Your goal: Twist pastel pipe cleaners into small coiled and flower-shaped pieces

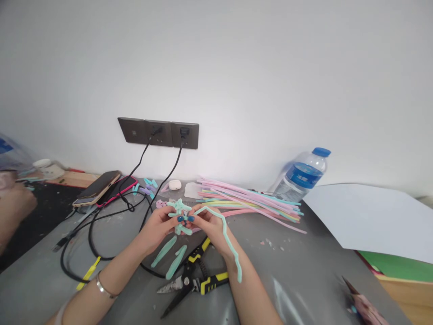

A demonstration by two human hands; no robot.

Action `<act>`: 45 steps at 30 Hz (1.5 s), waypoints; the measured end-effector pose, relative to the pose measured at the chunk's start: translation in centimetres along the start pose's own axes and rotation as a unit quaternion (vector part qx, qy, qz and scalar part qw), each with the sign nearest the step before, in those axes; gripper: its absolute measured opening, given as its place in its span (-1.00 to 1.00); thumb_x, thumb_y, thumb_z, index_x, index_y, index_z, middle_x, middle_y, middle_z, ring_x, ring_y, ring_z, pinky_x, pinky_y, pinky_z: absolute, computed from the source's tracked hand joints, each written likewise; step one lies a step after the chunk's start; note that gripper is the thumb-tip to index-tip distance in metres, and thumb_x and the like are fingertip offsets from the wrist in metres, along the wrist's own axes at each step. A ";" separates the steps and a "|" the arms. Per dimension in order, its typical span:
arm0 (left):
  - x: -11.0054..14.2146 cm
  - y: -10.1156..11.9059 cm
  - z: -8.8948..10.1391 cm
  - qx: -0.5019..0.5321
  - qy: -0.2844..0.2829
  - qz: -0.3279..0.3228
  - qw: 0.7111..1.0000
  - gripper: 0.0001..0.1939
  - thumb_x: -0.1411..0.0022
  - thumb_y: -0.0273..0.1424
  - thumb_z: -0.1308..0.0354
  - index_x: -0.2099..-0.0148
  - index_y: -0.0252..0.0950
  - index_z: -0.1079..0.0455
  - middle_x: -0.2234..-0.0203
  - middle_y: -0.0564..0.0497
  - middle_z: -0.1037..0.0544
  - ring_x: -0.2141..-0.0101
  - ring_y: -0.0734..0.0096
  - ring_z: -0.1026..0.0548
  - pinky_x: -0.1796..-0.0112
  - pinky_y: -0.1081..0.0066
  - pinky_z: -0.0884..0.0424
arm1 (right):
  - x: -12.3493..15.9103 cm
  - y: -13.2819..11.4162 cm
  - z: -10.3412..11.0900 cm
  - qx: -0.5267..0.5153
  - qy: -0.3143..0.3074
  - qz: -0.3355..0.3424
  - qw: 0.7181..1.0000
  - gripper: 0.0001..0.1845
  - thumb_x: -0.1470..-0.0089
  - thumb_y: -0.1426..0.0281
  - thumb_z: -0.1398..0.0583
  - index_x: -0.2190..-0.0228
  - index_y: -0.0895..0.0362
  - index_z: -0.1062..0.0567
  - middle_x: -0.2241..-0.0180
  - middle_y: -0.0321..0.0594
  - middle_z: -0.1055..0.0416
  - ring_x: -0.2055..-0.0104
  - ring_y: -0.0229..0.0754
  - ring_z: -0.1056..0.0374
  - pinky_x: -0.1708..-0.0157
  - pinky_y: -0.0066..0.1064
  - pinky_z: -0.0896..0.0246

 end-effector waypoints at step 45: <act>0.3 0.8 0.1 -0.051 -0.033 -0.045 0.997 -0.63 0.16 -0.20 -0.44 0.38 -0.36 -0.47 0.50 0.04 -0.50 0.45 0.46 -0.42 0.39 0.49 -0.35 | 1.0 -1.9 -1.8 -0.064 -0.087 -0.032 0.994 -0.68 0.15 0.26 -0.41 0.46 0.11 -0.41 0.44 -0.33 -0.33 0.44 -0.28 -0.26 0.44 -0.48 -0.12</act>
Point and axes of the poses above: each hand's wrist, its own x-axis away from the middle knuckle, its own z-axis out of the back of the hand, y = z × x, the point moved 5 cm from there along -x, towards the middle knuckle
